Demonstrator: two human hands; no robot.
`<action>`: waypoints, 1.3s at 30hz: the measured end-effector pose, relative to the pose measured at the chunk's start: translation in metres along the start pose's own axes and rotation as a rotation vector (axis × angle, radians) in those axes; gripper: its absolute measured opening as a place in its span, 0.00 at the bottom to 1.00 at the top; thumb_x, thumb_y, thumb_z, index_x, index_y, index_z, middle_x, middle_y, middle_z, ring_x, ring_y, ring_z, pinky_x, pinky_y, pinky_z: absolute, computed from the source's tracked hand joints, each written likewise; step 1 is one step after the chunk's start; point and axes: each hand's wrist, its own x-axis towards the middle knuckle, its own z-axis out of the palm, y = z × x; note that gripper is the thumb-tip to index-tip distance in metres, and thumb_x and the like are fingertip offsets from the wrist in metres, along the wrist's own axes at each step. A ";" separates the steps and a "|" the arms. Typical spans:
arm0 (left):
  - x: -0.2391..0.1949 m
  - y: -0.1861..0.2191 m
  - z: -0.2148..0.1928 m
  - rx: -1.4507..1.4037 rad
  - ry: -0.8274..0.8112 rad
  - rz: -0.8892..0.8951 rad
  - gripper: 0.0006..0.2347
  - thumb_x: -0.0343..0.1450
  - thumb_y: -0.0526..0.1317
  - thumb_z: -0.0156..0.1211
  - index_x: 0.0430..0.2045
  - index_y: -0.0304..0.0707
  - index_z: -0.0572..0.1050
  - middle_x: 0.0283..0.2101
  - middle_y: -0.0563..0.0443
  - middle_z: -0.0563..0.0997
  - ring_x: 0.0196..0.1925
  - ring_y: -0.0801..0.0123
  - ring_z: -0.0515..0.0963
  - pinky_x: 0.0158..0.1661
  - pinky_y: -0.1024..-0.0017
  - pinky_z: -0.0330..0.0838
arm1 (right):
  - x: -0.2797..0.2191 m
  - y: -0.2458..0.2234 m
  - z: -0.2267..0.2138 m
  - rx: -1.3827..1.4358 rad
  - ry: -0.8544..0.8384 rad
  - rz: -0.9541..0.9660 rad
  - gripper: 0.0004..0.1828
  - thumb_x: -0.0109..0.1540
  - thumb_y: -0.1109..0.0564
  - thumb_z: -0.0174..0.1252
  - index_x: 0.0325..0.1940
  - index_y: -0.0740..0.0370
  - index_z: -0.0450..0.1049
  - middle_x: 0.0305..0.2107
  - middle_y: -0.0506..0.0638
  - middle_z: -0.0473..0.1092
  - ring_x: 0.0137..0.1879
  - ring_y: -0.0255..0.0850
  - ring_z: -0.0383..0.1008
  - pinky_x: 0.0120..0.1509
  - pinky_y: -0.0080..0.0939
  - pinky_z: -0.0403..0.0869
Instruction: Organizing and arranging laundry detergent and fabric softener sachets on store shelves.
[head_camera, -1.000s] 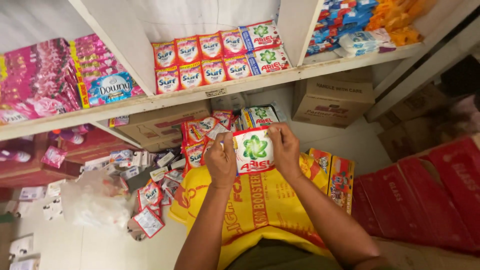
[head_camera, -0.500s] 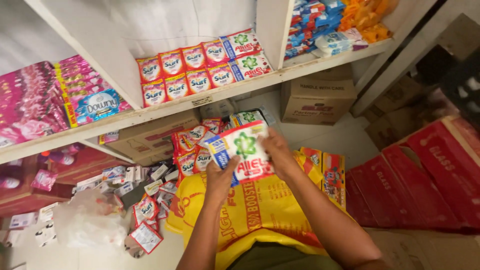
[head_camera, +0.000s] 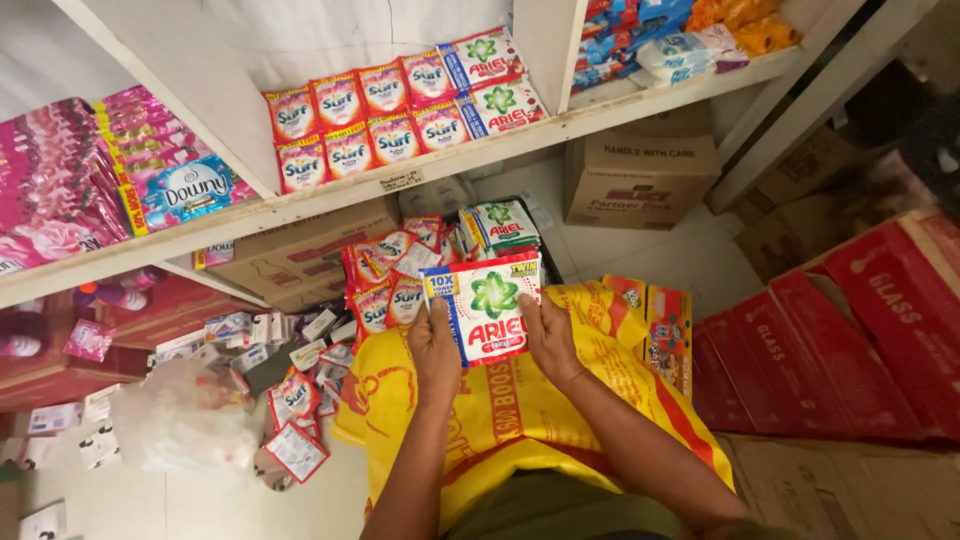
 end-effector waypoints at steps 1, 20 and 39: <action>-0.002 0.003 0.002 0.001 0.001 -0.004 0.15 0.79 0.45 0.51 0.43 0.27 0.79 0.30 0.55 0.82 0.29 0.80 0.76 0.31 0.75 0.71 | -0.001 0.011 0.000 -0.001 -0.001 0.004 0.15 0.73 0.51 0.49 0.48 0.67 0.73 0.26 0.50 0.74 0.31 0.34 0.71 0.37 0.41 0.73; 0.006 -0.024 -0.013 0.184 -0.173 0.000 0.12 0.77 0.38 0.52 0.53 0.33 0.74 0.40 0.55 0.80 0.39 0.79 0.75 0.42 0.77 0.72 | 0.016 0.037 -0.010 0.248 0.013 0.288 0.14 0.70 0.52 0.54 0.53 0.62 0.76 0.36 0.43 0.74 0.40 0.32 0.68 0.42 0.38 0.67; 0.054 0.027 0.045 0.264 0.113 0.330 0.12 0.81 0.41 0.51 0.30 0.31 0.69 0.22 0.52 0.64 0.26 0.78 0.60 0.27 0.71 0.58 | 0.090 -0.025 0.008 0.324 0.291 0.162 0.10 0.70 0.55 0.49 0.45 0.59 0.75 0.27 0.37 0.66 0.31 0.26 0.58 0.33 0.29 0.61</action>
